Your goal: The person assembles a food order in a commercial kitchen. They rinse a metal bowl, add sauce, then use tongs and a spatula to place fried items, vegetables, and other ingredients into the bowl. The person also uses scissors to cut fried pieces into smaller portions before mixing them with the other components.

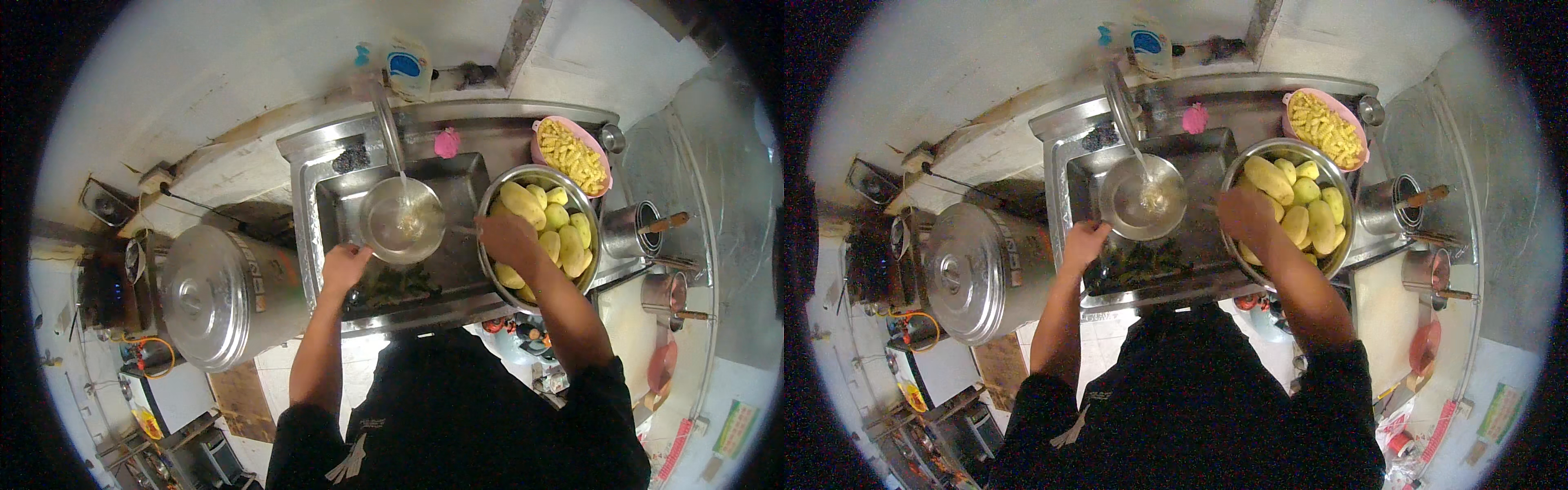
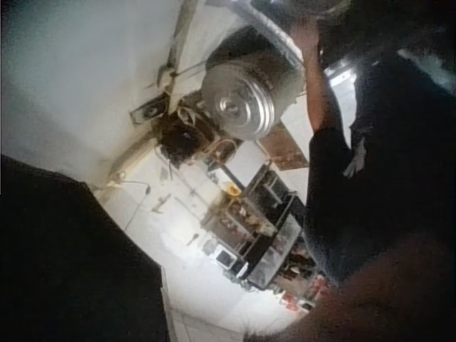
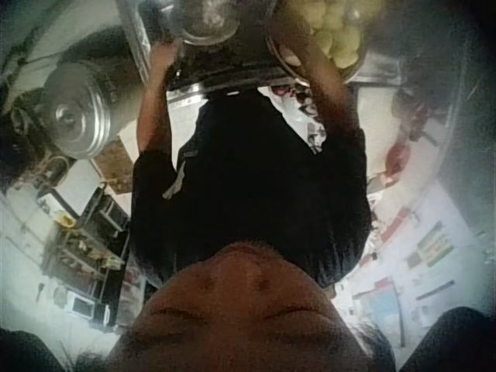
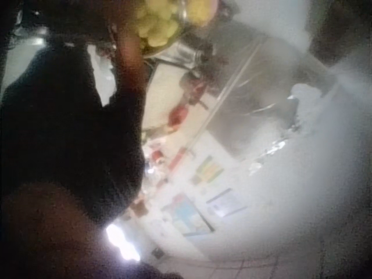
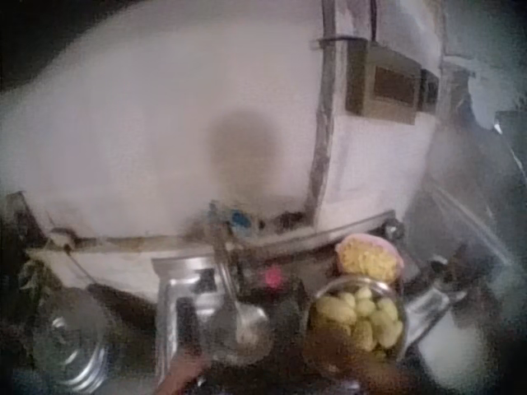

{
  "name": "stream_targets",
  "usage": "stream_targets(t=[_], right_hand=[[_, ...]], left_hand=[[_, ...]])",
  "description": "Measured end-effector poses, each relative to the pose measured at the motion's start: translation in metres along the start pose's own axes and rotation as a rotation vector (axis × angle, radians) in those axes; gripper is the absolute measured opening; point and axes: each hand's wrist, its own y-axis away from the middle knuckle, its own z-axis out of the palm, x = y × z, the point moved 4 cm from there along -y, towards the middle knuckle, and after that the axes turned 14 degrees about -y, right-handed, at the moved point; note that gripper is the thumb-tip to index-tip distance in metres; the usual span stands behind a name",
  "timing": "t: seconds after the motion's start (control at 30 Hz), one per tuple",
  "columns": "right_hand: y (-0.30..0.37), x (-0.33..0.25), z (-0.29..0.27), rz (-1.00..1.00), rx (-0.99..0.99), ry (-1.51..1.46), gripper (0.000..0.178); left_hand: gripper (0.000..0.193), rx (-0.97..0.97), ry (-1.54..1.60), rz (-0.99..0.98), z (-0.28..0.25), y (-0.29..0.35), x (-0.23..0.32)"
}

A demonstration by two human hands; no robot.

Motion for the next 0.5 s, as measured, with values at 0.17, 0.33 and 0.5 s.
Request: stream_targets(t=[0.17, 0.33, 0.5], right_hand=[[-0.008, -0.013, 0.006, -0.105, -0.120, -0.118, 0.023], [-0.002, 0.003, -0.022, 0.095, -0.044, 0.102, 0.019], [-0.011, -0.009, 0.005, -0.119, -0.016, 0.000, 0.020]], left_hand=[[0.055, -0.078, 0.205, 0.021, 0.037, -0.006, 0.012], [0.056, -0.186, 0.284, -0.054, 0.045, 0.001, 0.002], [0.047, -0.278, 0.636, -0.090, 0.056, 0.001, 0.016]])
